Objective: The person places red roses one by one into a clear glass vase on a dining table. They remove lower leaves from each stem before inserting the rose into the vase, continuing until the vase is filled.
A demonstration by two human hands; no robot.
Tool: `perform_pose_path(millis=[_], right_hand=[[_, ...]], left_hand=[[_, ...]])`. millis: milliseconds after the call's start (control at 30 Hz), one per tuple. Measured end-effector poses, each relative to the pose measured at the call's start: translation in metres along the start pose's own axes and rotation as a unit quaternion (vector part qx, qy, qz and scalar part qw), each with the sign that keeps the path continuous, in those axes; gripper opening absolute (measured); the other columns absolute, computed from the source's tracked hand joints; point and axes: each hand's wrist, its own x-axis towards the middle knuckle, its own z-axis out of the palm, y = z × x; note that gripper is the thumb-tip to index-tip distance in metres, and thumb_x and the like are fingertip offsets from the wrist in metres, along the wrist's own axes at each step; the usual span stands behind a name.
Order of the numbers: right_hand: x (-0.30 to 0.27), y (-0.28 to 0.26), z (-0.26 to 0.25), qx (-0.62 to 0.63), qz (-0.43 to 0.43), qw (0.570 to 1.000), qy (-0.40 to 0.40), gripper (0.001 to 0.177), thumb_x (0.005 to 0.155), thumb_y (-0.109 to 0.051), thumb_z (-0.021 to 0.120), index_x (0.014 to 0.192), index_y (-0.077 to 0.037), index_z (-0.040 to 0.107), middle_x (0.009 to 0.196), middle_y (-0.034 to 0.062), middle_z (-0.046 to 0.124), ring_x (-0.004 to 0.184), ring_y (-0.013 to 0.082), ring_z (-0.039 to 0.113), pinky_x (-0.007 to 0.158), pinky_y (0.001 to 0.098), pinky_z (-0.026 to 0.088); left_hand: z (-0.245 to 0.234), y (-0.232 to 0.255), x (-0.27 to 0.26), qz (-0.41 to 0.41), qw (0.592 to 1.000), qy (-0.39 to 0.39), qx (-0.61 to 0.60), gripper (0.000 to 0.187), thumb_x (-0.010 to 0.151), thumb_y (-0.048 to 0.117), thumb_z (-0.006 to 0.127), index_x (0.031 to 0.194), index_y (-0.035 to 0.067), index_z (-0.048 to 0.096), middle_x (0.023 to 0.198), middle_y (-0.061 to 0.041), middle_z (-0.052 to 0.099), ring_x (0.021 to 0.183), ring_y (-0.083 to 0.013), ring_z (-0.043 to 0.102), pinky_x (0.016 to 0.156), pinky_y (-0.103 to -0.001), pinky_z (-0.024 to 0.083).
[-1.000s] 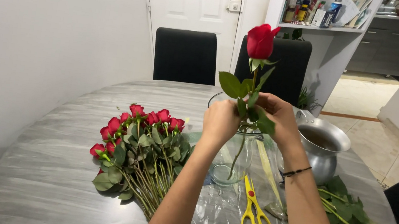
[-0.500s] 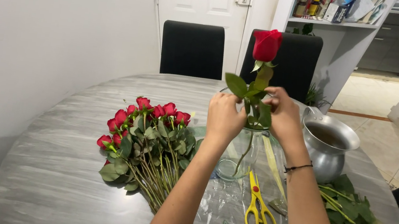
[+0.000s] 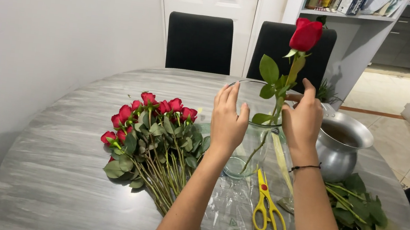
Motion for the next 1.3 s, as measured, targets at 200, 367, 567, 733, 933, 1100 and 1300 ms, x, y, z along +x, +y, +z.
perform_pose_path(millis=[200,367,567,733,933,1100,1300], right_hand=[[-0.003,0.007,0.007,0.025,-0.008,0.999,0.023,0.071,0.082,-0.002,0.073,0.147,-0.003,0.045,0.098,0.0043,0.076,0.094,0.0254,0.065,0.088,0.0418,0.051],[-0.011,0.003,0.003,0.028,-0.030,0.998,0.050,0.067,0.083,-0.003,0.076,0.144,-0.004,0.049,0.103,0.0061,0.074,0.092,0.0259,0.066,0.083,0.0432,0.053],[-0.051,-0.032,-0.007,0.026,-0.111,0.983,0.141,0.053,0.086,-0.005,0.081,0.134,-0.006,0.057,0.115,0.0056,0.058,0.098,0.0269,0.062,0.084,0.0453,0.049],[-0.080,-0.042,-0.003,0.106,-0.129,0.976,0.143,0.025,0.099,-0.012,0.074,0.121,-0.005,0.064,0.111,0.0062,0.054,0.100,0.0269,0.059,0.091,0.0407,0.048],[-0.091,-0.045,0.000,0.146,-0.142,0.971,0.126,0.022,0.107,-0.020,0.068,0.120,-0.004,0.063,0.118,0.0090,0.051,0.120,0.0349,0.055,0.103,0.0476,0.043],[-0.099,-0.044,0.004,0.167,-0.154,0.966,0.126,0.022,0.110,-0.022,0.063,0.118,-0.001,0.061,0.120,0.0102,0.052,0.132,0.0367,0.048,0.114,0.0512,0.037],[-0.103,-0.045,0.005,0.173,-0.173,0.961,0.129,0.029,0.109,-0.023,0.062,0.126,0.001,0.058,0.133,0.0206,0.053,0.140,0.0464,0.043,0.118,0.0607,0.028]], left_hand=[[-0.006,0.008,0.000,-0.026,0.999,-0.017,0.011,0.062,0.091,0.017,0.049,0.151,-0.002,0.043,0.138,-0.022,0.057,0.144,-0.0378,0.042,0.112,-0.056,0.040],[-0.006,0.006,0.000,-0.022,1.000,-0.016,0.013,0.061,0.093,0.017,0.049,0.150,-0.003,0.044,0.138,-0.023,0.057,0.144,-0.0384,0.043,0.114,-0.055,0.038],[-0.015,0.011,-0.004,-0.018,0.999,-0.038,-0.028,0.063,0.099,0.024,0.051,0.152,-0.006,0.038,0.145,-0.029,0.049,0.147,-0.0441,0.035,0.119,-0.057,0.031],[-0.029,0.015,-0.014,-0.036,0.996,-0.052,-0.065,0.071,0.103,0.040,0.053,0.154,-0.006,0.034,0.150,-0.031,0.041,0.150,-0.0478,0.029,0.121,-0.060,0.026],[-0.045,0.010,-0.018,-0.025,0.993,-0.099,-0.066,0.079,0.102,0.048,0.055,0.158,-0.001,0.030,0.157,-0.030,0.035,0.150,-0.0497,0.028,0.120,-0.060,0.027],[-0.059,-0.016,-0.028,0.060,0.993,-0.094,0.033,0.074,0.103,0.046,0.057,0.159,0.004,0.033,0.153,-0.029,0.043,0.145,-0.0470,0.040,0.117,-0.057,0.036],[-0.098,-0.065,-0.040,0.058,0.995,0.013,0.076,0.053,0.106,0.034,0.056,0.150,0.005,0.048,0.128,-0.015,0.062,0.126,-0.0315,0.057,0.103,-0.045,0.051]])
